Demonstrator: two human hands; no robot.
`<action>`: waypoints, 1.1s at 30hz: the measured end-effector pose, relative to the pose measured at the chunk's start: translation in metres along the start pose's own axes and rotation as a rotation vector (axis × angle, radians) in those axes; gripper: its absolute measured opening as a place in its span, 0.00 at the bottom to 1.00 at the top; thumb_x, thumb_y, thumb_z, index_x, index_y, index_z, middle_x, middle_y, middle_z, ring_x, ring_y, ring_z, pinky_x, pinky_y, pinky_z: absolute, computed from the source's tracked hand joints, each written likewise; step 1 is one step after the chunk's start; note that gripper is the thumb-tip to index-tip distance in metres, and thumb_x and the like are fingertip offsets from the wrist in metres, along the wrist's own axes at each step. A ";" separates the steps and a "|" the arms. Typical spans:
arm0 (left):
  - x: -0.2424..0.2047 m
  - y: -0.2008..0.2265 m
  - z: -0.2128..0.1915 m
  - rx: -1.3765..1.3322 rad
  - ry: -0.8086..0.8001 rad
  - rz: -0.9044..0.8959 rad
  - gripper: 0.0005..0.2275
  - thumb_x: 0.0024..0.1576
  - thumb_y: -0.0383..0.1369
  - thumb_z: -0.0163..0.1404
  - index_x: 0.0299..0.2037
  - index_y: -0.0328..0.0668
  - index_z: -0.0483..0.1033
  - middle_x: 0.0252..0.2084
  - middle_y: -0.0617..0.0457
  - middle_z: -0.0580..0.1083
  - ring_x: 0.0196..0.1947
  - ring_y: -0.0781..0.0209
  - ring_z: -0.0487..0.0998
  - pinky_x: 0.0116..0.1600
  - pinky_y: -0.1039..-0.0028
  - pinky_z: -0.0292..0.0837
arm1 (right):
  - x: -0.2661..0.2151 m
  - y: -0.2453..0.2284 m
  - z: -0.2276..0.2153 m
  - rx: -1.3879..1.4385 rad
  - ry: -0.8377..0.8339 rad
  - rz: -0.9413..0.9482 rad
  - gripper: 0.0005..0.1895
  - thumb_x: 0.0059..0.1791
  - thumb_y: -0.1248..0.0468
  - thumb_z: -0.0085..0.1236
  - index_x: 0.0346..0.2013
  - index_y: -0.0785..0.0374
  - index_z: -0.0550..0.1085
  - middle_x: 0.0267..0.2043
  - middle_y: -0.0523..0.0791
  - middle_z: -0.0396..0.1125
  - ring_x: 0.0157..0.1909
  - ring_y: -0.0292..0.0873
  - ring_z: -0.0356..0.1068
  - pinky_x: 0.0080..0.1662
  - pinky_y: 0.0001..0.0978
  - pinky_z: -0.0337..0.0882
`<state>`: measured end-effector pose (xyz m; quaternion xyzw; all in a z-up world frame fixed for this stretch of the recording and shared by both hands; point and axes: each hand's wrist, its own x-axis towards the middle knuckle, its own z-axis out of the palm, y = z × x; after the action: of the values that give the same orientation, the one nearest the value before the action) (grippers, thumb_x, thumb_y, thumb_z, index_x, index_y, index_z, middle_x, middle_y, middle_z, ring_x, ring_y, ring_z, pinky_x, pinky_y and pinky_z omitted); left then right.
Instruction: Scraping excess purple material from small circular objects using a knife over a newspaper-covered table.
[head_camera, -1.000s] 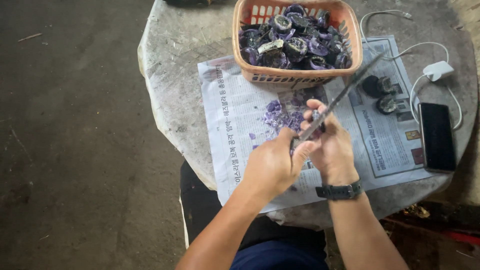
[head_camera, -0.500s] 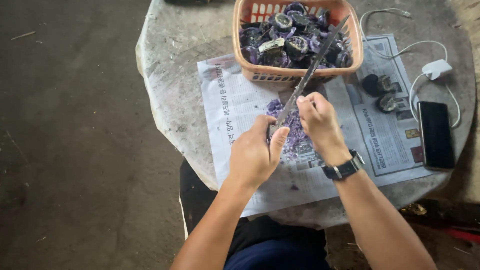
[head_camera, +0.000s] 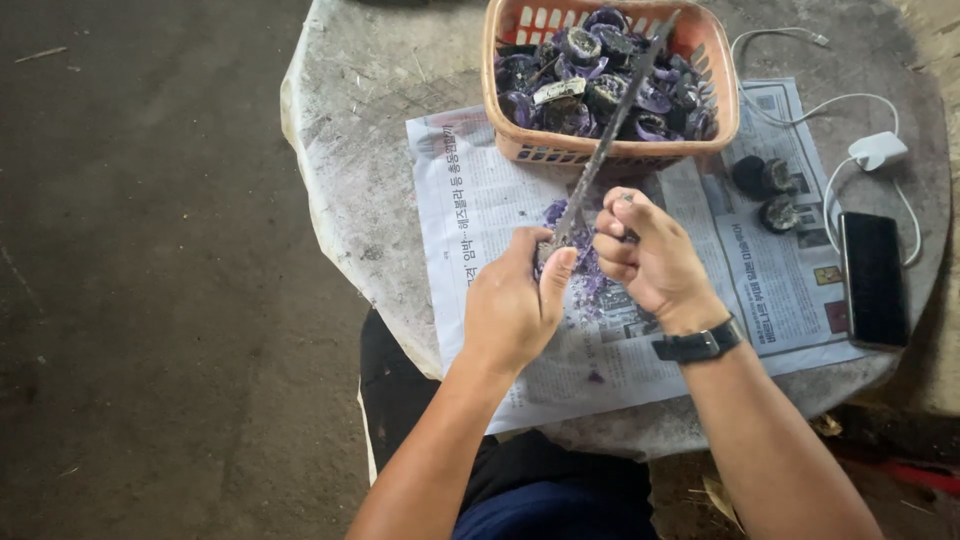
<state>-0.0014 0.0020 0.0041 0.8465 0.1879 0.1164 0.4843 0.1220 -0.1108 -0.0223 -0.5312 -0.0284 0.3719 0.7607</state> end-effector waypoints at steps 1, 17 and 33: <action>0.000 -0.001 0.002 0.000 -0.001 -0.001 0.19 0.53 0.48 0.29 0.41 0.42 0.63 0.19 0.39 0.70 0.24 0.39 0.73 0.31 0.58 0.67 | 0.001 0.001 0.002 0.000 0.000 0.001 0.06 0.44 0.62 0.41 0.34 0.57 0.59 0.22 0.37 0.44 0.17 0.27 0.41 0.17 0.14 0.43; 0.001 -0.002 0.005 0.045 -0.011 -0.009 0.20 0.53 0.49 0.30 0.41 0.44 0.63 0.21 0.40 0.70 0.26 0.39 0.74 0.33 0.57 0.67 | -0.009 -0.023 0.025 0.095 -0.036 0.073 0.26 0.35 0.66 0.42 0.48 0.63 0.58 0.50 0.58 0.59 0.45 0.52 0.66 0.40 0.31 0.71; -0.003 -0.001 0.010 0.085 0.083 0.097 0.18 0.54 0.48 0.32 0.40 0.42 0.64 0.22 0.40 0.70 0.23 0.41 0.73 0.30 0.58 0.67 | -0.003 0.001 -0.001 -0.711 0.322 -0.283 0.12 0.38 0.63 0.53 0.32 0.66 0.65 0.22 0.48 0.57 0.16 0.35 0.58 0.17 0.20 0.59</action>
<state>-0.0004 -0.0065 -0.0022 0.8688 0.1713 0.1669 0.4336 0.1193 -0.1131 -0.0222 -0.8031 -0.1087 0.1429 0.5682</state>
